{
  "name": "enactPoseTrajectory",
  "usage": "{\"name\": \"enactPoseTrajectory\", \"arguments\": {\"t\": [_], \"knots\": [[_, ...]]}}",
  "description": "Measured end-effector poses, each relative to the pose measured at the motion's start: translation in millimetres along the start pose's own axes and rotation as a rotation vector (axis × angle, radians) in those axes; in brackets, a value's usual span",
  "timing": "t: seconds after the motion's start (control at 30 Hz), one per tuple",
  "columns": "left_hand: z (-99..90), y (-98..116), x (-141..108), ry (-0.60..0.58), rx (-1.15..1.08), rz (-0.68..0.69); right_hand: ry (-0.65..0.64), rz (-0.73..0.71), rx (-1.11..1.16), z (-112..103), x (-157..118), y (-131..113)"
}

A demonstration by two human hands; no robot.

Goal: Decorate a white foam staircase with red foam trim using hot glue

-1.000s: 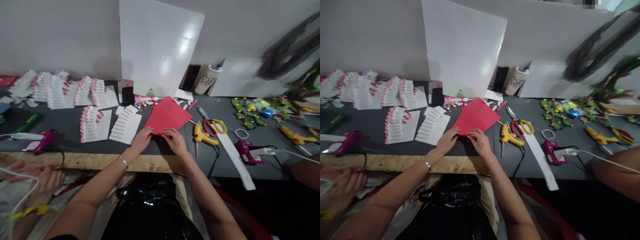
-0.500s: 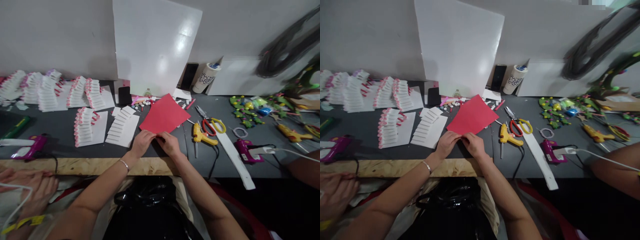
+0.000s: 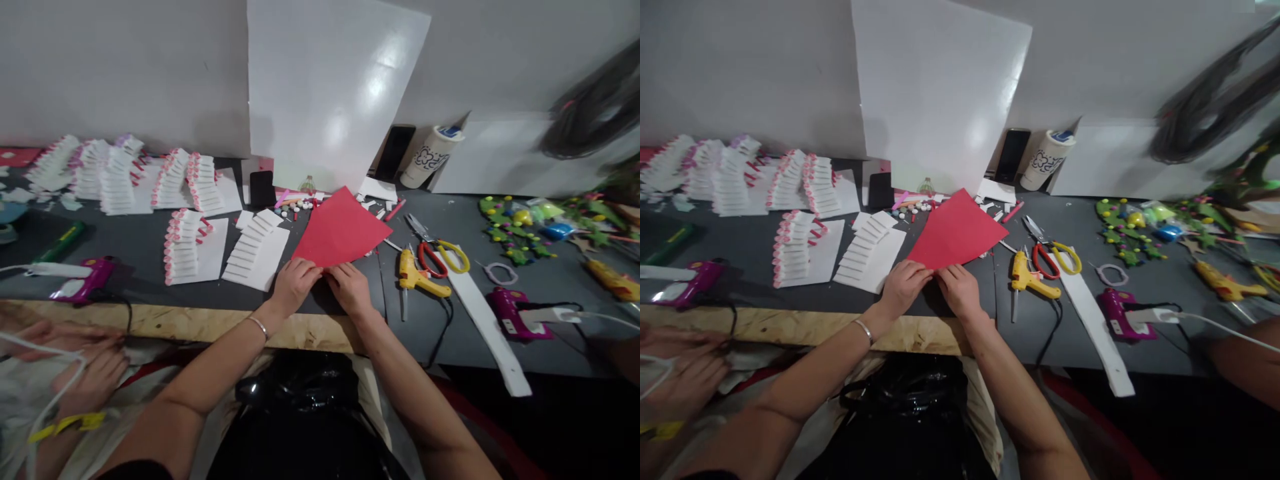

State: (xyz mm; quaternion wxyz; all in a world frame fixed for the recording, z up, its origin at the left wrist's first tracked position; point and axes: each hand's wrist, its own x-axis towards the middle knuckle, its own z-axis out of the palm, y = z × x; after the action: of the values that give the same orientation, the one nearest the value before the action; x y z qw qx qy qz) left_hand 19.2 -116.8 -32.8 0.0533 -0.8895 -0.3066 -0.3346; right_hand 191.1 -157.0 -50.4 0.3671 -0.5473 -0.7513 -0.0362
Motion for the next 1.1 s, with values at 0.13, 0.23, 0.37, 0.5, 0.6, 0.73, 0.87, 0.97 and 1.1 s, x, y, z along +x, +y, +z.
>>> {"name": "enactPoseTrajectory", "arguments": {"t": [0.13, 0.23, 0.37, 0.5, 0.6, 0.73, 0.87, 0.97, 1.1], "knots": [[-1.4, 2.4, -1.4, -0.064, 0.018, -0.017, 0.016, -0.012, 0.022, 0.0, -0.3, 0.6], [-1.7, 2.0, -2.0, -0.103, -0.001, -0.061, 0.015, -0.013, 0.014, 0.0, -0.7, 1.4], [-0.9, 0.4, -2.2, -0.138, -0.034, -0.108, 0.014, -0.025, 0.010, -0.4, -0.4, 1.6], [0.2, 0.2, -2.2, -0.147, -0.082, -0.135, 0.003, -0.024, 0.008, -0.3, 0.2, 0.6], [1.1, 0.1, -2.5, -0.135, -0.092, -0.138, -0.009, -0.014, 0.004, 0.2, 0.3, 0.1], [2.4, -0.8, -3.1, -0.134, -0.101, -0.134, -0.040, 0.009, 0.004, 0.9, -0.2, 0.3], [2.8, -1.2, -2.9, -0.108, -0.088, -0.105, -0.052, 0.007, -0.013, 0.9, -0.7, 1.0], [2.0, -1.1, -2.8, -0.068, -0.057, -0.084, -0.061, 0.013, -0.018, 0.8, -0.9, 0.8], [0.7, -0.7, -3.4, -0.077, -0.043, -0.073, -0.048, 0.006, -0.027, 0.1, -0.7, -0.5]]}}
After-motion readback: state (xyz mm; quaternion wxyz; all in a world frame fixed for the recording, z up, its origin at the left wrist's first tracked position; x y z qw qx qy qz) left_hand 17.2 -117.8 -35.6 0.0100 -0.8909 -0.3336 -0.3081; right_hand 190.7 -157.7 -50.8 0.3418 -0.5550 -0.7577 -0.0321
